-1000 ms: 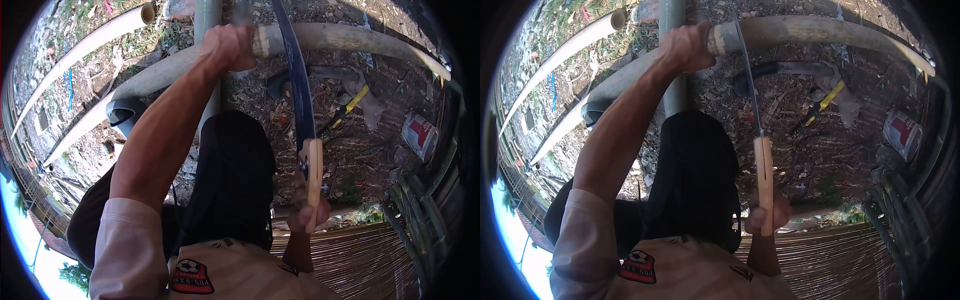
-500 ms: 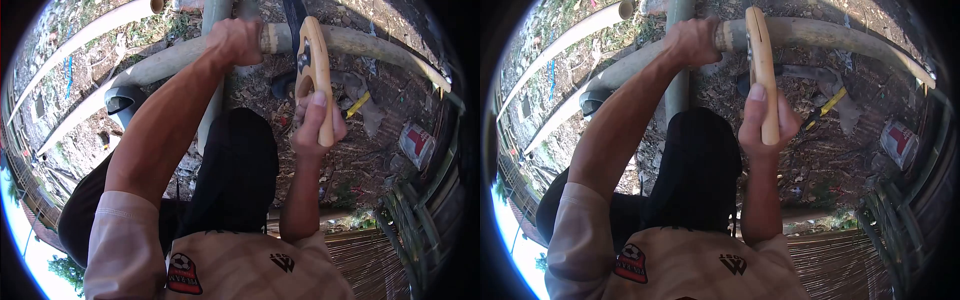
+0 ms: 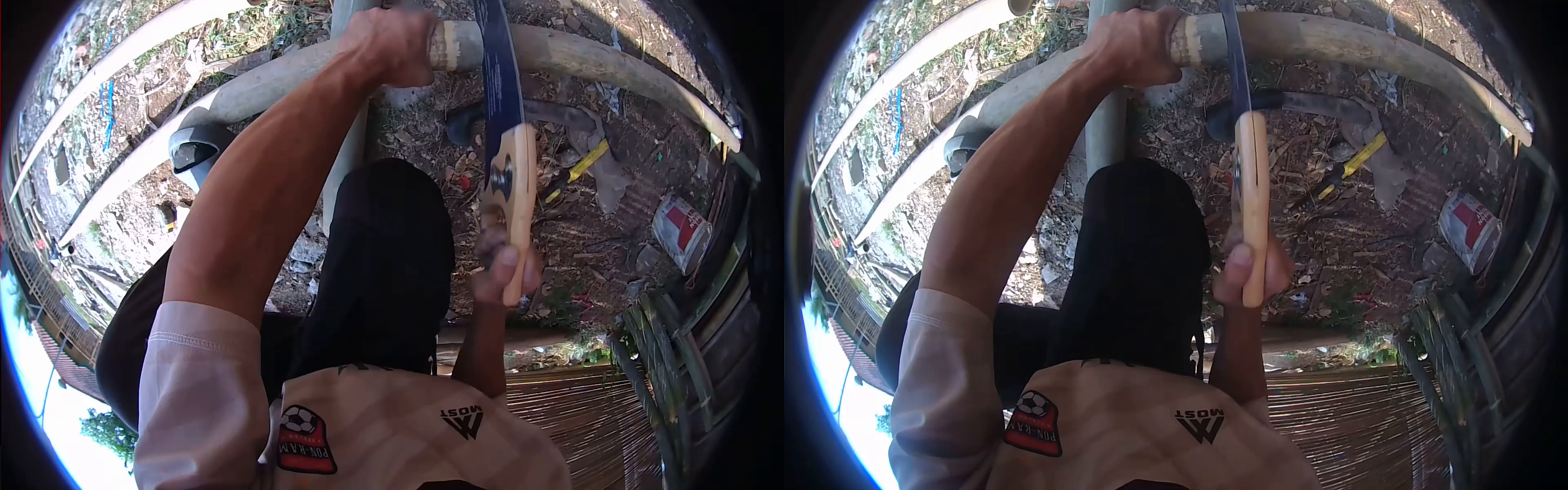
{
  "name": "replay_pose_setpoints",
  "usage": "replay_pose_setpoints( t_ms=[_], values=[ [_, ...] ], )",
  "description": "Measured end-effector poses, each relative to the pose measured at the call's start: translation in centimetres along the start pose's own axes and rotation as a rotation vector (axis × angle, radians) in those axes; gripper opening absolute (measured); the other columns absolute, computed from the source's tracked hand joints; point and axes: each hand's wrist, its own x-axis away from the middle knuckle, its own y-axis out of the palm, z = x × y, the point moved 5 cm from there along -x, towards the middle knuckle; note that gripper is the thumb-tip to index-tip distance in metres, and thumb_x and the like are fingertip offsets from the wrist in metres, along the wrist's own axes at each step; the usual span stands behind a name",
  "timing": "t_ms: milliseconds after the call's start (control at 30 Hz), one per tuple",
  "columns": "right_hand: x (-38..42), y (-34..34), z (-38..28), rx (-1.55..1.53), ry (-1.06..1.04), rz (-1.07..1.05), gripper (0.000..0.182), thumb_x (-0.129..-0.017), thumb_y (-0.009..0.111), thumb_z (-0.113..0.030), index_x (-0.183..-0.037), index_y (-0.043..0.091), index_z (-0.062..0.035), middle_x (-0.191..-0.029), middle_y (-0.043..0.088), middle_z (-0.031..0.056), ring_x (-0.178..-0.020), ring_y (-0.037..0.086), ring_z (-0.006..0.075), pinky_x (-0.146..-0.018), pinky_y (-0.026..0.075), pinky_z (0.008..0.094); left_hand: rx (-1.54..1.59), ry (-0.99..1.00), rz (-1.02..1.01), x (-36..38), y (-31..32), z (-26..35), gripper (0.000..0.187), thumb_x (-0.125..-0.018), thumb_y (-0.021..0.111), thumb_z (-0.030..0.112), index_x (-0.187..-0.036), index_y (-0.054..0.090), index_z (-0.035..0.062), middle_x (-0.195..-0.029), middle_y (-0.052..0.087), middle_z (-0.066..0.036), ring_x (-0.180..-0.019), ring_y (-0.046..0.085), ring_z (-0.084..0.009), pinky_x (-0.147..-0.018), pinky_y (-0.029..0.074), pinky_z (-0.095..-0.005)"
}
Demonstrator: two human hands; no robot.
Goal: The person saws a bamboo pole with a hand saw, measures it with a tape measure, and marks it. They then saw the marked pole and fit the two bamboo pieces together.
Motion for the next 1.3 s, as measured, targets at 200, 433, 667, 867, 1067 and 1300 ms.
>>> replay_pose_setpoints(
  t_ms=[200, 433, 667, 867, 1067, 1300],
  values=[
    [3.1, -3.1, -0.7, -0.113, 0.034, -0.033, 0.061, -0.102, 0.056, -0.049, -0.079, 0.062, 0.0075, -0.064, 0.065, 0.015, -0.057, 0.066, 0.0246, -0.062, 0.058, 0.035, -0.001, -0.044, 0.076, -1.5, 0.1, -0.3, 0.056, -0.069, 0.078, 0.03, -0.119, 0.066, 0.0091, -0.098, 0.076, -0.023, -0.097, 0.074, -0.04, -0.088, 0.058, -0.0489],
    [3.2, -2.7, 0.4, -0.059, -0.093, -0.069, 0.056, -0.105, 0.053, -0.039, -0.086, 0.065, 0.0121, -0.069, 0.067, 0.0173, -0.061, 0.069, 0.0247, -0.06, 0.057, 0.0349, 0.035, -0.022, 0.042, -1.4, -1.2, -1.3, 0.058, -0.07, 0.078, 0.031, -0.123, 0.065, 0.0097, -0.101, 0.076, -0.022, -0.097, 0.074, -0.0396, -0.088, 0.059, -0.0494],
    [-7.7, 5.1, -0.2, 0.0, -0.042, -0.072, 0.037, -0.097, 0.067, -0.03, -0.077, 0.06, -0.0002, -0.059, 0.054, 0.007, -0.048, 0.053, 0.0185, -0.047, 0.038, 0.0336, -0.006, -0.041, 0.112, -1.6, -1.1, -0.9, 0.061, -0.071, 0.079, 0.031, -0.126, 0.063, 0.0092, -0.103, 0.076, -0.022, -0.101, 0.073, -0.0405, -0.089, 0.058, -0.0501],
    [6.9, -4.9, -0.5, -0.01, -0.036, -0.058, 0.071, -0.104, 0.053, -0.054, -0.095, 0.065, 0.0155, -0.082, 0.073, 0.023, -0.071, 0.074, 0.0283, -0.073, 0.062, 0.04, -0.038, -0.018, 0.073, -2.4, -0.8, -0.9, 0.064, -0.066, 0.084, 0.035, -0.121, 0.063, 0.009, -0.097, 0.077, -0.02, -0.094, 0.075, -0.0403, -0.084, 0.06, -0.0496],
    [-7.2, 3.3, 0.0, 0.062, -0.068, -0.12, 0.038, -0.097, 0.061, -0.027, -0.077, 0.063, 0.0044, -0.061, 0.059, 0.0094, -0.05, 0.058, 0.0218, -0.05, 0.047, 0.0345, 0.009, -0.041, 0.16, -2.2, -0.2, -0.9, 0.055, -0.067, 0.082, 0.031, -0.114, 0.063, 0.0095, -0.097, 0.076, -0.02, -0.094, 0.075, -0.0416, -0.085, 0.059, -0.0504],
    [10.0, -7.8, 0.9, 0.146, 0.129, -0.119, 0.076, -0.103, 0.048, -0.058, -0.102, 0.069, 0.0153, -0.093, 0.075, 0.0236, -0.086, 0.075, 0.0292, -0.081, 0.061, 0.0396, -0.009, -0.07, 0.055, -2.3, -0.4, -1.0, 0.055, -0.07, 0.081, 0.032, -0.117, 0.063, 0.0101, -0.1, 0.076, -0.02, -0.098, 0.074, -0.0408, -0.088, 0.059, -0.0503]
  ],
)
